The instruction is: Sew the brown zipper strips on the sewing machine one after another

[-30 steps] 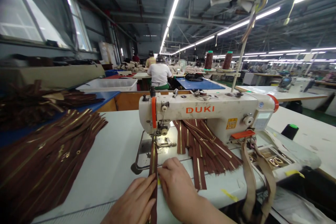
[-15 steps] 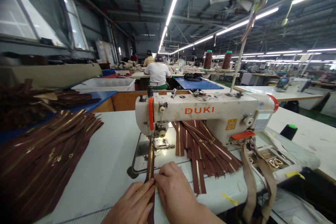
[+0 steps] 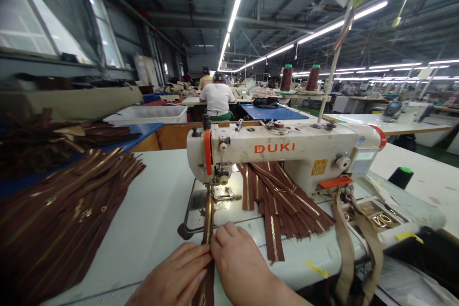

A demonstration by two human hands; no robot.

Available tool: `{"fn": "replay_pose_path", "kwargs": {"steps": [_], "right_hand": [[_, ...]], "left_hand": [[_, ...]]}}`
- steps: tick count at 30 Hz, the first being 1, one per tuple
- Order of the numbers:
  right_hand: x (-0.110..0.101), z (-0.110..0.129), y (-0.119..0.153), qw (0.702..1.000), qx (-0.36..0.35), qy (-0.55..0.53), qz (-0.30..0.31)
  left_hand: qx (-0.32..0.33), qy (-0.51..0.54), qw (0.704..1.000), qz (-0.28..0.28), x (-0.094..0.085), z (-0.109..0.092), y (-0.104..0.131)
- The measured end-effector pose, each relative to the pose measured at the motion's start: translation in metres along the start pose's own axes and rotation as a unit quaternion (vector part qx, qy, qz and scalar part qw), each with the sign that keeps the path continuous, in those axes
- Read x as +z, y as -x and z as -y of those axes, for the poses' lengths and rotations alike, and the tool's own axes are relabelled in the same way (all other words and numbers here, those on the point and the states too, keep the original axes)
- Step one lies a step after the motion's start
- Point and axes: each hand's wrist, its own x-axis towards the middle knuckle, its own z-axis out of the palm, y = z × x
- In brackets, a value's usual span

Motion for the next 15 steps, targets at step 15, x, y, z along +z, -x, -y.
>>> {"fn": "replay_pose_path", "kwargs": {"steps": [15], "right_hand": [[0.024,-0.008,-0.007,0.991,-0.044,0.082,-0.101]], "left_hand": [[-0.044,0.050,0.998,-0.005,0.020,0.040,-0.005]]}}
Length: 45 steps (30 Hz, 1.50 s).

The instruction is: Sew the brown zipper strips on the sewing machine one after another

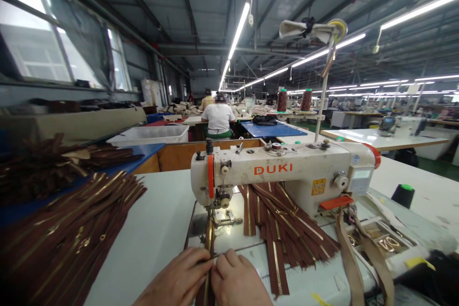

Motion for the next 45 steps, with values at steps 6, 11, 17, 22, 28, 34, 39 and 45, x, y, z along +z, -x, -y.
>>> {"fn": "replay_pose_path", "kwargs": {"steps": [6,11,17,22,28,34,39,45], "right_hand": [[-0.020,-0.001,-0.001,0.995,0.035,-0.064,0.070],[-0.039,-0.002,-0.002,0.986,0.058,-0.117,0.103],[-0.038,-0.004,-0.003,0.986,0.020,-0.119,0.117],[-0.038,-0.006,-0.001,0.982,0.044,-0.147,0.112],[-0.038,-0.007,-0.001,0.982,0.038,-0.146,0.111],[-0.034,-0.005,0.001,0.984,0.040,-0.134,0.114],[-0.034,-0.005,0.001,0.984,0.030,-0.123,0.129],[-0.034,-0.007,0.000,0.984,0.032,-0.125,0.123]], "left_hand": [[-0.027,0.002,0.999,0.027,-0.009,-0.009,-0.003],[-0.045,0.019,0.998,0.050,-0.018,-0.018,-0.009],[-0.044,0.027,0.998,0.043,-0.018,-0.017,-0.010],[-0.040,0.037,0.998,0.043,-0.019,-0.017,-0.010],[-0.040,0.038,0.997,0.049,-0.017,-0.015,-0.008],[-0.044,0.042,0.996,0.062,-0.016,-0.012,-0.007],[-0.045,0.041,0.996,0.068,-0.016,-0.011,-0.007],[-0.033,0.028,0.997,0.059,-0.014,-0.010,-0.005]]}}
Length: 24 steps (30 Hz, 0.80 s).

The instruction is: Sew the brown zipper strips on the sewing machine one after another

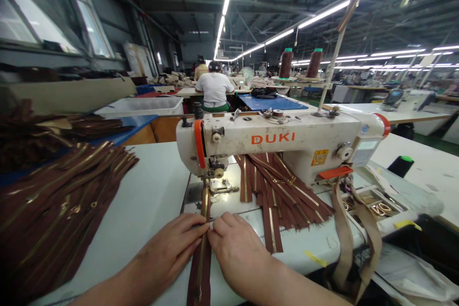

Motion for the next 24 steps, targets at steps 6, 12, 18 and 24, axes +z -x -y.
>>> {"fn": "replay_pose_path", "kwargs": {"steps": [6,12,18,24], "right_hand": [[-0.001,-0.008,-0.007,1.000,0.003,-0.006,-0.002],[0.003,-0.020,-0.020,1.000,0.000,0.008,-0.008],[0.006,-0.031,-0.035,1.000,-0.007,0.016,-0.021],[0.009,-0.039,-0.046,0.999,-0.002,0.028,-0.014]], "left_hand": [[0.009,-0.030,0.999,-0.016,0.001,0.010,-0.008],[0.010,-0.062,0.998,-0.029,0.002,0.023,-0.017],[0.014,-0.090,0.995,-0.045,0.003,0.035,-0.025],[0.017,-0.141,0.988,-0.061,0.007,0.042,-0.026]]}}
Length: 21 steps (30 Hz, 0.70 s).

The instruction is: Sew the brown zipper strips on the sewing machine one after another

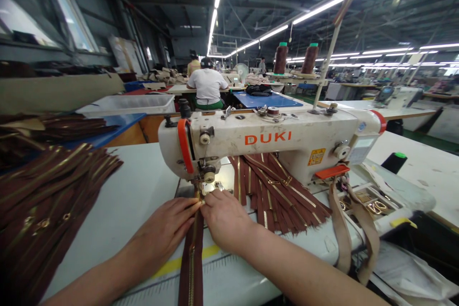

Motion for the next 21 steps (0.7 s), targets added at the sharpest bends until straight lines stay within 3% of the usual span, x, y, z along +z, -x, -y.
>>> {"fn": "replay_pose_path", "kwargs": {"steps": [10,21], "right_hand": [[0.0005,0.0008,-0.0047,0.999,0.045,-0.006,0.004],[-0.0001,0.0028,-0.0036,0.999,0.043,-0.010,0.007]], "left_hand": [[0.015,-0.046,0.999,-0.009,0.0000,-0.0020,0.0064],[0.001,-0.037,0.999,0.009,-0.0012,-0.0022,0.0050]]}}
